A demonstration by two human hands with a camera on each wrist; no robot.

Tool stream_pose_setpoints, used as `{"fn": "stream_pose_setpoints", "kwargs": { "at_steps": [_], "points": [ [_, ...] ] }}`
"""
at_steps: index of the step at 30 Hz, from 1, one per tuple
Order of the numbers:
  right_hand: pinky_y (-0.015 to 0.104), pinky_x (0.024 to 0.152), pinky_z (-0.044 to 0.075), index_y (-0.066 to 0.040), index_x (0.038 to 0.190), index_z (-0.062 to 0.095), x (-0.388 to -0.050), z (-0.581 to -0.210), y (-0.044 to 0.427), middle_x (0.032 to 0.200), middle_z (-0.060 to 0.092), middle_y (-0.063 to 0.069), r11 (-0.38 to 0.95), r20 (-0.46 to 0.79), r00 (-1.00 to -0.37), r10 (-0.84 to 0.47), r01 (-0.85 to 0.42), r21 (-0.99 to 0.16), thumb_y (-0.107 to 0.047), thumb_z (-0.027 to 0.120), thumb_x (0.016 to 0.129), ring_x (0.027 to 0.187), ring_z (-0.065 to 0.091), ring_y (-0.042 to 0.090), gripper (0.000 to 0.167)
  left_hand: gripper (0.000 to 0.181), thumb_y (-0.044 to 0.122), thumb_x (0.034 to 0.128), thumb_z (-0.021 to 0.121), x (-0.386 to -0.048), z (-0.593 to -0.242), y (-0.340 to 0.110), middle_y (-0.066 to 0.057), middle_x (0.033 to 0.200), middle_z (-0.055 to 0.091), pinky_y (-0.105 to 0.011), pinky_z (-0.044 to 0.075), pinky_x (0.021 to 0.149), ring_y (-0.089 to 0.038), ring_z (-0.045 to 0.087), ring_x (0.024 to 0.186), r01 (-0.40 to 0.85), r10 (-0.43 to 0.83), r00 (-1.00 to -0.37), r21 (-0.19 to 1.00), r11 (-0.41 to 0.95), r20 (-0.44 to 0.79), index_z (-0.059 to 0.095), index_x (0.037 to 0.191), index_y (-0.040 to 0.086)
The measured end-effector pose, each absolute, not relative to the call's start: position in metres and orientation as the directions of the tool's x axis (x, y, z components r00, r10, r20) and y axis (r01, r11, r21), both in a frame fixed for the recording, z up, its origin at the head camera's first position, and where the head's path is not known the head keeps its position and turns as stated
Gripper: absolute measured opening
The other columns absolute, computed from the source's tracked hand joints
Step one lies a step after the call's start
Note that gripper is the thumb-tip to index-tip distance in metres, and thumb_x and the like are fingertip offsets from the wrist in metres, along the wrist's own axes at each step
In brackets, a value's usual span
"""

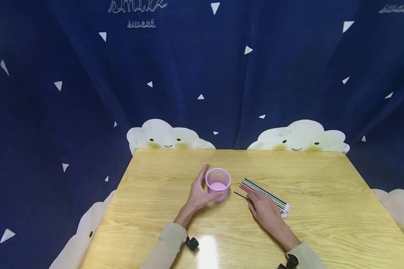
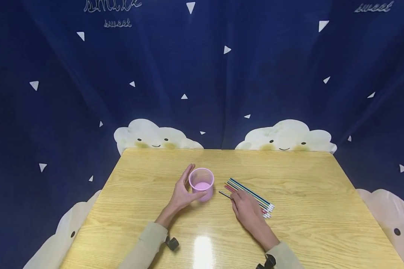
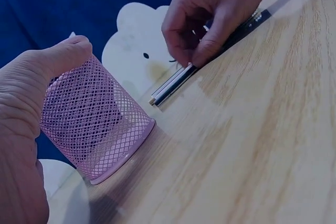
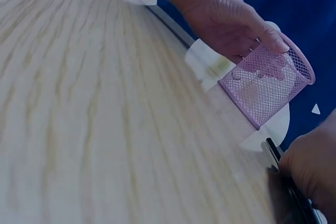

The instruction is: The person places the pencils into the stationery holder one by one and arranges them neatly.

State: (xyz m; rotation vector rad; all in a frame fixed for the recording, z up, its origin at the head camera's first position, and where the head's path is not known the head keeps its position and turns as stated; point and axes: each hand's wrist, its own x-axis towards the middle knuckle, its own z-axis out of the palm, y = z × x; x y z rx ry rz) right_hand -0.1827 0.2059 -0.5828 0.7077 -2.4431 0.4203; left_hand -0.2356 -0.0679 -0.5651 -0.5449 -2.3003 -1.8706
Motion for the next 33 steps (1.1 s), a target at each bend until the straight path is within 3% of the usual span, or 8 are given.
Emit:
{"fn": "stream_pose_setpoints", "kwargs": {
  "at_steps": [8, 13, 17, 23, 27, 33],
  "points": [
    [0.044, 0.084, 0.058, -0.002, 0.101, 0.078, -0.1858, -0.5884, 0.2099, 0.103, 0.073, 0.012, 0.710, 0.609, -0.592, -0.528, -0.702, -0.066, -0.004, 0.079, 0.083, 0.095, 0.068, 0.029, 0.018, 0.121, 0.024, 0.0684, 0.099, -0.2374, -0.5647, -0.0679, -0.007, 0.167, 0.038, -0.045, 0.023, 0.128, -0.019, 0.033, 0.155, 0.347, 0.207, -0.928, 0.923, 0.168, 0.311, 0.027, 0.165, 0.011],
    [0.045, 0.087, 0.057, -0.003, 0.111, 0.078, -0.1854, -0.5889, 0.2137, 0.114, 0.075, 0.013, 0.709, 0.582, -0.584, -0.566, -0.705, -0.018, -0.012, 0.076, 0.085, 0.101, 0.067, 0.030, 0.027, 0.120, 0.021, 0.0690, 0.098, -0.2373, -0.5635, -0.0678, -0.006, 0.166, 0.040, -0.046, 0.025, 0.127, -0.021, 0.035, 0.154, 0.342, 0.225, -0.925, 0.929, 0.139, 0.306, 0.027, 0.164, 0.005],
    [0.045, 0.088, 0.057, -0.003, 0.115, 0.077, -0.1835, -0.5883, 0.2150, 0.118, 0.074, 0.013, 0.711, 0.557, -0.590, -0.584, -0.703, 0.000, -0.010, 0.070, 0.089, 0.103, 0.066, 0.031, 0.028, 0.116, 0.018, 0.0692, 0.097, -0.2365, -0.5624, -0.0674, -0.013, 0.163, 0.044, -0.049, 0.029, 0.126, -0.027, 0.041, 0.150, 0.348, 0.231, -0.920, 0.931, 0.112, 0.316, 0.030, 0.162, 0.002],
    [0.043, 0.084, 0.057, -0.004, 0.117, 0.076, -0.1803, -0.5846, 0.2115, 0.120, 0.073, 0.013, 0.739, 0.519, -0.625, -0.583, -0.673, 0.020, -0.003, 0.053, 0.093, 0.101, 0.064, 0.030, 0.033, 0.115, 0.014, 0.0691, 0.097, -0.2358, -0.5611, -0.0671, -0.019, 0.159, 0.047, -0.051, 0.033, 0.124, -0.033, 0.046, 0.147, 0.322, 0.238, -0.925, 0.944, 0.076, 0.297, 0.031, 0.162, 0.001],
    [0.042, 0.075, 0.054, -0.004, 0.115, 0.076, -0.1798, -0.5832, 0.2092, 0.118, 0.072, 0.015, 0.744, 0.528, -0.624, -0.576, -0.667, 0.023, -0.003, 0.052, 0.092, 0.093, 0.061, 0.031, 0.034, 0.112, 0.013, 0.0685, 0.098, -0.2356, -0.5600, -0.0670, -0.019, 0.159, 0.047, -0.053, 0.034, 0.123, -0.033, 0.046, 0.146, 0.307, 0.226, -0.932, 0.949, 0.072, 0.284, 0.035, 0.161, 0.003],
    [0.041, 0.067, 0.051, -0.004, 0.112, 0.076, -0.1811, -0.5852, 0.2077, 0.114, 0.071, 0.016, 0.746, 0.555, -0.604, -0.571, -0.664, 0.044, -0.007, 0.053, 0.091, 0.086, 0.058, 0.030, 0.031, 0.106, 0.001, 0.0683, 0.094, -0.2364, -0.5580, -0.0667, -0.028, 0.155, 0.048, -0.062, 0.032, 0.121, -0.045, 0.046, 0.143, 0.310, 0.227, -0.928, 0.950, 0.037, 0.295, 0.037, 0.157, -0.005]
  ]
}}
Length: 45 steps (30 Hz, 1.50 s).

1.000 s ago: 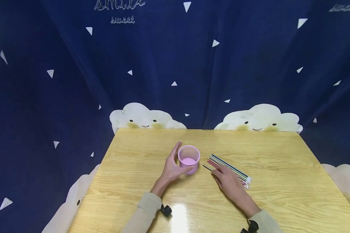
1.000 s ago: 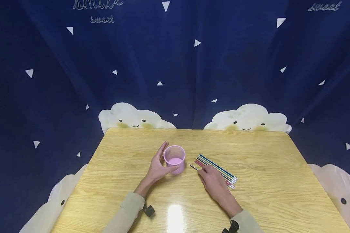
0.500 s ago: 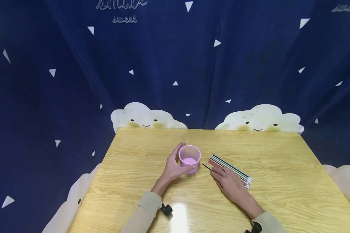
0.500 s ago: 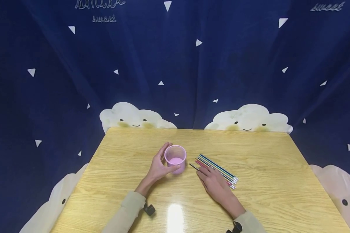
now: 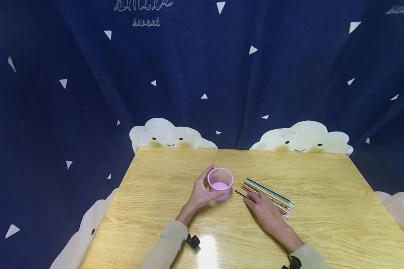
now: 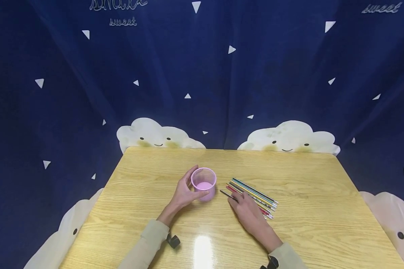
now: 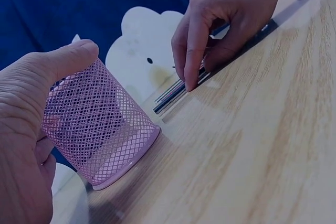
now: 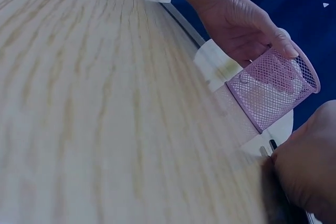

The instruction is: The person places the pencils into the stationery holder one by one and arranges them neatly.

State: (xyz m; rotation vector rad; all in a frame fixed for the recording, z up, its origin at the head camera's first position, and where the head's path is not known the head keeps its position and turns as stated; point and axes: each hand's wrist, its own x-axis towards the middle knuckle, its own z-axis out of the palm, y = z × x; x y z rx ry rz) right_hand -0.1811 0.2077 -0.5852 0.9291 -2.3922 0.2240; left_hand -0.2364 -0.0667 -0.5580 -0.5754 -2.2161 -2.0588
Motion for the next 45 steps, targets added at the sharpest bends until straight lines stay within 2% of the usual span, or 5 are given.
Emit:
{"fn": "stream_pose_setpoints", "kwargs": {
  "at_steps": [9, 18, 27, 36, 45],
  "points": [
    [0.045, 0.085, 0.056, -0.003, 0.113, 0.077, -0.180, -0.586, 0.207, 0.114, 0.072, 0.014, 0.758, 0.535, -0.636, -0.557, -0.652, 0.014, -0.005, 0.057, 0.092, 0.100, 0.064, 0.031, 0.029, 0.098, 0.002, 0.0689, 0.095, -0.239, -0.561, -0.067, -0.025, 0.148, 0.056, -0.061, 0.037, 0.120, -0.046, 0.051, 0.139, 0.324, 0.246, -0.918, 0.946, 0.005, 0.313, 0.045, 0.153, -0.003],
    [0.042, 0.074, 0.056, -0.005, 0.113, 0.077, -0.180, -0.586, 0.207, 0.114, 0.071, 0.016, 0.778, 0.514, -0.667, -0.539, -0.629, -0.001, -0.006, 0.057, 0.094, 0.092, 0.062, 0.032, 0.028, 0.087, 0.006, 0.0680, 0.097, -0.240, -0.561, -0.068, -0.023, 0.142, 0.061, -0.055, 0.043, 0.116, -0.043, 0.057, 0.133, 0.314, 0.254, -0.920, 0.949, 0.019, 0.300, 0.057, 0.145, 0.002],
    [0.045, 0.078, 0.058, -0.003, 0.113, 0.077, -0.179, -0.579, 0.202, 0.112, 0.072, 0.017, 0.744, 0.563, -0.636, -0.529, -0.666, -0.053, -0.004, 0.076, 0.084, 0.094, 0.067, 0.031, 0.029, 0.084, 0.011, 0.0685, 0.097, -0.238, -0.558, -0.073, -0.022, 0.136, 0.066, -0.054, 0.049, 0.111, -0.041, 0.062, 0.126, 0.308, 0.251, -0.926, 0.949, 0.071, 0.282, 0.059, 0.143, 0.002],
    [0.045, 0.082, 0.060, -0.003, 0.115, 0.077, -0.182, -0.554, 0.203, 0.114, 0.072, 0.011, 0.725, 0.538, -0.690, -0.484, -0.661, -0.196, 0.005, 0.076, 0.082, 0.100, 0.070, 0.028, 0.034, 0.083, 0.008, 0.0677, 0.098, -0.231, -0.560, -0.082, -0.020, 0.136, 0.067, -0.058, 0.047, 0.112, -0.041, 0.062, 0.127, 0.286, 0.235, -0.934, 0.958, 0.034, 0.270, 0.061, 0.142, 0.004],
    [0.033, 0.073, 0.058, -0.007, 0.123, 0.076, -0.185, -0.528, 0.204, 0.117, 0.071, 0.011, 0.639, 0.575, -0.693, -0.436, -0.688, -0.344, 0.011, 0.077, 0.084, 0.097, 0.069, 0.019, 0.043, 0.082, 0.007, 0.0690, 0.097, -0.231, -0.562, -0.088, -0.021, 0.137, 0.066, -0.059, 0.046, 0.112, -0.041, 0.061, 0.128, 0.286, 0.241, -0.932, 0.958, 0.030, 0.271, 0.061, 0.142, 0.004]
  ]
}}
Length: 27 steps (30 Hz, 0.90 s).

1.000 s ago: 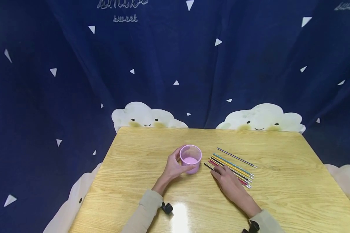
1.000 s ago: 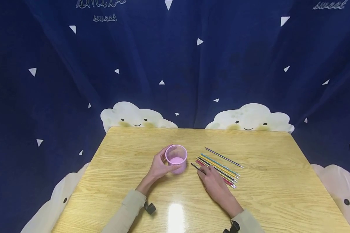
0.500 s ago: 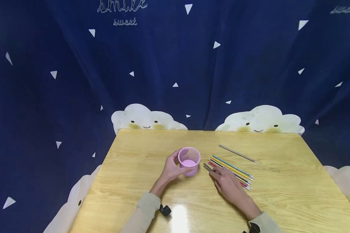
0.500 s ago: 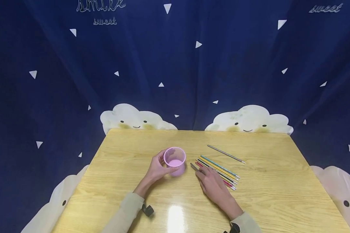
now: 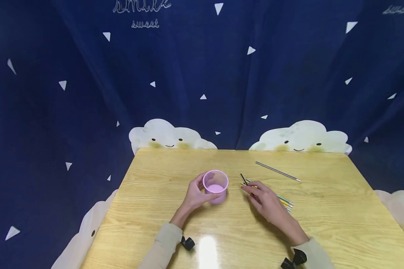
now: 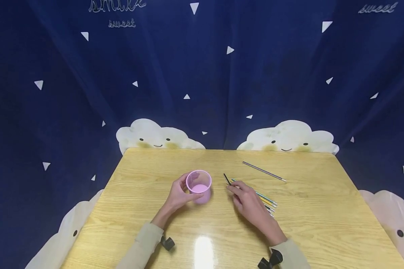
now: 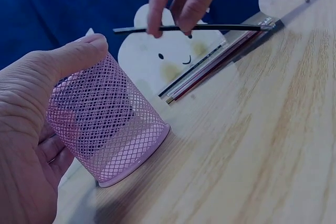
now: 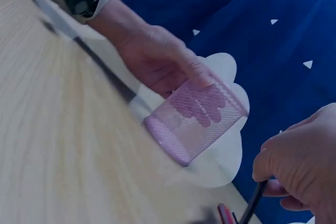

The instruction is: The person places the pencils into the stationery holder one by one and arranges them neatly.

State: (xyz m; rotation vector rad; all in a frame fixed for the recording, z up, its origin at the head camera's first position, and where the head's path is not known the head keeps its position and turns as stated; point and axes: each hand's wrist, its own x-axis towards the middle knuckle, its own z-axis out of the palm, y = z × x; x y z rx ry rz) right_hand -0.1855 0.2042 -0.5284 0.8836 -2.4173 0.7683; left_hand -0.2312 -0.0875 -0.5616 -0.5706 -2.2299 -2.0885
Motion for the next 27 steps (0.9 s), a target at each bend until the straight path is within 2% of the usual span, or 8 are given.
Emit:
{"fn": "stream_pose_setpoints", "kwargs": {
  "at_steps": [4, 7, 11, 13, 18, 20, 27],
  "points": [
    [0.031, 0.078, 0.059, -0.006, 0.122, 0.076, -0.187, -0.523, 0.202, 0.120, 0.070, 0.011, 0.604, 0.586, -0.687, -0.430, -0.701, -0.378, 0.011, 0.080, 0.081, 0.102, 0.070, 0.023, 0.044, 0.083, 0.008, 0.0682, 0.097, -0.230, -0.561, -0.089, -0.023, 0.137, 0.065, -0.056, 0.048, 0.111, -0.041, 0.062, 0.127, 0.283, 0.244, -0.933, 0.958, 0.038, 0.265, 0.060, 0.142, 0.003],
    [0.024, 0.085, 0.058, -0.005, 0.123, 0.075, -0.188, -0.521, 0.201, 0.122, 0.069, 0.011, 0.598, 0.594, -0.688, -0.416, -0.700, -0.390, 0.011, 0.082, 0.079, 0.106, 0.070, 0.025, 0.047, 0.082, 0.009, 0.0685, 0.097, -0.229, -0.561, -0.089, -0.023, 0.136, 0.066, -0.056, 0.049, 0.110, -0.042, 0.062, 0.126, 0.284, 0.248, -0.932, 0.958, 0.043, 0.265, 0.060, 0.142, 0.003],
    [0.010, 0.097, 0.049, -0.004, 0.123, 0.074, -0.191, -0.516, 0.199, 0.124, 0.069, 0.012, 0.562, 0.629, -0.682, -0.372, -0.705, -0.432, 0.013, 0.083, 0.078, 0.108, 0.070, 0.028, 0.049, 0.081, 0.010, 0.0690, 0.097, -0.231, -0.561, -0.089, -0.022, 0.136, 0.066, -0.057, 0.049, 0.109, -0.042, 0.062, 0.126, 0.290, 0.249, -0.930, 0.956, 0.048, 0.270, 0.061, 0.142, 0.005],
    [0.007, 0.101, 0.044, -0.004, 0.123, 0.074, -0.193, -0.513, 0.197, 0.124, 0.070, 0.013, 0.535, 0.650, -0.674, -0.350, -0.714, -0.452, 0.014, 0.082, 0.078, 0.109, 0.070, 0.030, 0.050, 0.082, 0.009, 0.0687, 0.097, -0.232, -0.561, -0.089, -0.022, 0.136, 0.066, -0.056, 0.050, 0.109, -0.041, 0.062, 0.125, 0.288, 0.250, -0.931, 0.957, 0.046, 0.268, 0.061, 0.142, 0.006],
    [0.010, 0.095, 0.050, -0.004, 0.125, 0.073, -0.196, -0.504, 0.193, 0.126, 0.069, 0.014, 0.496, 0.680, -0.663, -0.315, -0.725, -0.477, 0.013, 0.084, 0.077, 0.095, 0.072, 0.026, 0.052, 0.083, 0.008, 0.0690, 0.096, -0.232, -0.560, -0.089, -0.022, 0.138, 0.065, -0.053, 0.049, 0.112, -0.040, 0.062, 0.127, 0.279, 0.261, -0.931, 0.959, 0.057, 0.255, 0.059, 0.143, 0.004],
    [0.012, 0.093, 0.052, -0.004, 0.127, 0.072, -0.198, -0.500, 0.191, 0.128, 0.068, 0.015, 0.483, 0.676, -0.669, -0.308, -0.722, -0.495, 0.012, 0.085, 0.077, 0.089, 0.071, 0.023, 0.054, 0.082, 0.006, 0.0697, 0.095, -0.230, -0.556, -0.089, -0.024, 0.139, 0.064, -0.056, 0.046, 0.114, -0.043, 0.060, 0.129, 0.272, 0.263, -0.932, 0.961, 0.051, 0.250, 0.058, 0.143, 0.001],
    [0.012, 0.087, 0.054, -0.004, 0.132, 0.070, -0.202, -0.485, 0.184, 0.133, 0.066, 0.012, 0.481, 0.671, -0.682, -0.290, -0.710, -0.514, 0.013, 0.084, 0.077, 0.093, 0.070, 0.016, 0.059, 0.084, 0.008, 0.0693, 0.095, -0.232, -0.561, -0.089, -0.027, 0.139, 0.062, -0.060, 0.045, 0.113, -0.047, 0.059, 0.128, 0.296, 0.272, -0.922, 0.954, 0.045, 0.274, 0.057, 0.144, -0.002]
  ]
}}
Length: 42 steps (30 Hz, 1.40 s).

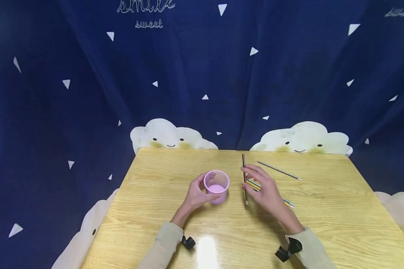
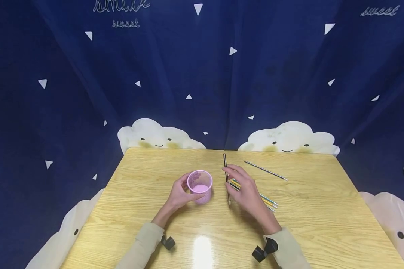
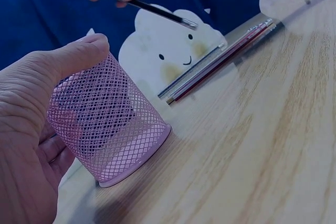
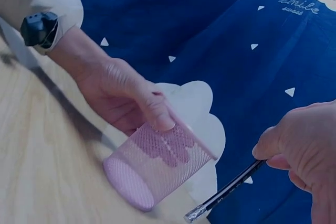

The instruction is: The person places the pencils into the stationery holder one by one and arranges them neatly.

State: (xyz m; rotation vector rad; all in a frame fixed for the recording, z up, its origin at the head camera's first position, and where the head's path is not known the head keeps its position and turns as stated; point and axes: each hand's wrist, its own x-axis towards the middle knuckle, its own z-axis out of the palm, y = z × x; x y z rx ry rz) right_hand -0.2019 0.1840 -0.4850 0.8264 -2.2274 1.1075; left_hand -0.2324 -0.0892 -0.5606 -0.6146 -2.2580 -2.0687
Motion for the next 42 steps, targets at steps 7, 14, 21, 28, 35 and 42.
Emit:
{"fn": "stream_pose_setpoints", "kwargs": {
  "at_steps": [7, 14, 21, 28, 35, 42],
  "points": [
    [0.013, 0.084, 0.052, -0.003, 0.133, 0.069, -0.210, -0.472, 0.174, 0.135, 0.066, 0.012, 0.454, 0.699, -0.663, -0.268, -0.727, -0.515, 0.015, 0.082, 0.077, 0.094, 0.071, 0.021, 0.061, 0.082, 0.008, 0.0694, 0.096, -0.233, -0.560, -0.089, -0.025, 0.139, 0.063, -0.058, 0.045, 0.113, -0.045, 0.059, 0.129, 0.284, 0.267, -0.926, 0.958, 0.035, 0.265, 0.060, 0.143, 0.004],
    [0.028, 0.082, 0.057, -0.004, 0.135, 0.068, -0.216, -0.458, 0.161, 0.136, 0.064, 0.013, 0.439, 0.737, -0.639, -0.219, -0.739, -0.511, 0.013, 0.083, 0.077, 0.094, 0.071, 0.021, 0.062, 0.082, 0.008, 0.0693, 0.096, -0.233, -0.558, -0.089, -0.023, 0.139, 0.064, -0.058, 0.046, 0.112, -0.043, 0.060, 0.129, 0.287, 0.263, -0.927, 0.957, 0.045, 0.266, 0.060, 0.143, 0.005],
    [0.022, 0.084, 0.057, -0.002, 0.130, 0.071, -0.223, -0.449, 0.145, 0.134, 0.066, 0.016, 0.386, 0.808, -0.568, -0.157, -0.788, -0.479, 0.015, 0.084, 0.076, 0.092, 0.073, 0.024, 0.058, 0.082, 0.008, 0.0693, 0.096, -0.234, -0.559, -0.089, -0.025, 0.139, 0.063, -0.059, 0.047, 0.111, -0.045, 0.060, 0.128, 0.297, 0.269, -0.923, 0.954, 0.041, 0.276, 0.060, 0.143, 0.005],
    [0.024, 0.080, 0.059, 0.003, 0.124, 0.073, -0.230, -0.453, 0.129, 0.127, 0.069, 0.018, 0.347, 0.825, -0.542, -0.157, -0.813, -0.468, 0.015, 0.084, 0.076, 0.088, 0.074, 0.028, 0.050, 0.083, 0.000, 0.0698, 0.094, -0.234, -0.560, -0.089, -0.029, 0.142, 0.060, -0.060, 0.043, 0.115, -0.046, 0.057, 0.132, 0.273, 0.277, -0.923, 0.962, -0.011, 0.265, 0.057, 0.144, -0.001],
    [0.028, 0.080, 0.060, 0.002, 0.125, 0.071, -0.235, -0.474, 0.116, 0.128, 0.068, 0.018, 0.334, 0.791, -0.575, -0.208, -0.802, -0.495, 0.016, 0.082, 0.078, 0.087, 0.075, 0.029, 0.050, 0.083, -0.004, 0.0711, 0.091, -0.229, -0.552, -0.089, -0.037, 0.141, 0.056, -0.070, 0.039, 0.113, -0.056, 0.053, 0.131, 0.276, 0.280, -0.922, 0.961, -0.013, 0.269, 0.053, 0.145, -0.008],
    [0.037, 0.081, 0.062, 0.001, 0.123, 0.072, -0.237, -0.492, 0.109, 0.126, 0.067, 0.017, 0.323, 0.765, -0.601, -0.231, -0.789, -0.522, 0.017, 0.079, 0.079, 0.086, 0.074, 0.028, 0.047, 0.078, -0.005, 0.0705, 0.089, -0.220, -0.536, -0.090, -0.037, 0.135, 0.060, -0.070, 0.045, 0.107, -0.057, 0.057, 0.124, 0.313, 0.272, -0.914, 0.950, -0.002, 0.301, 0.056, 0.140, -0.010]
  ]
}}
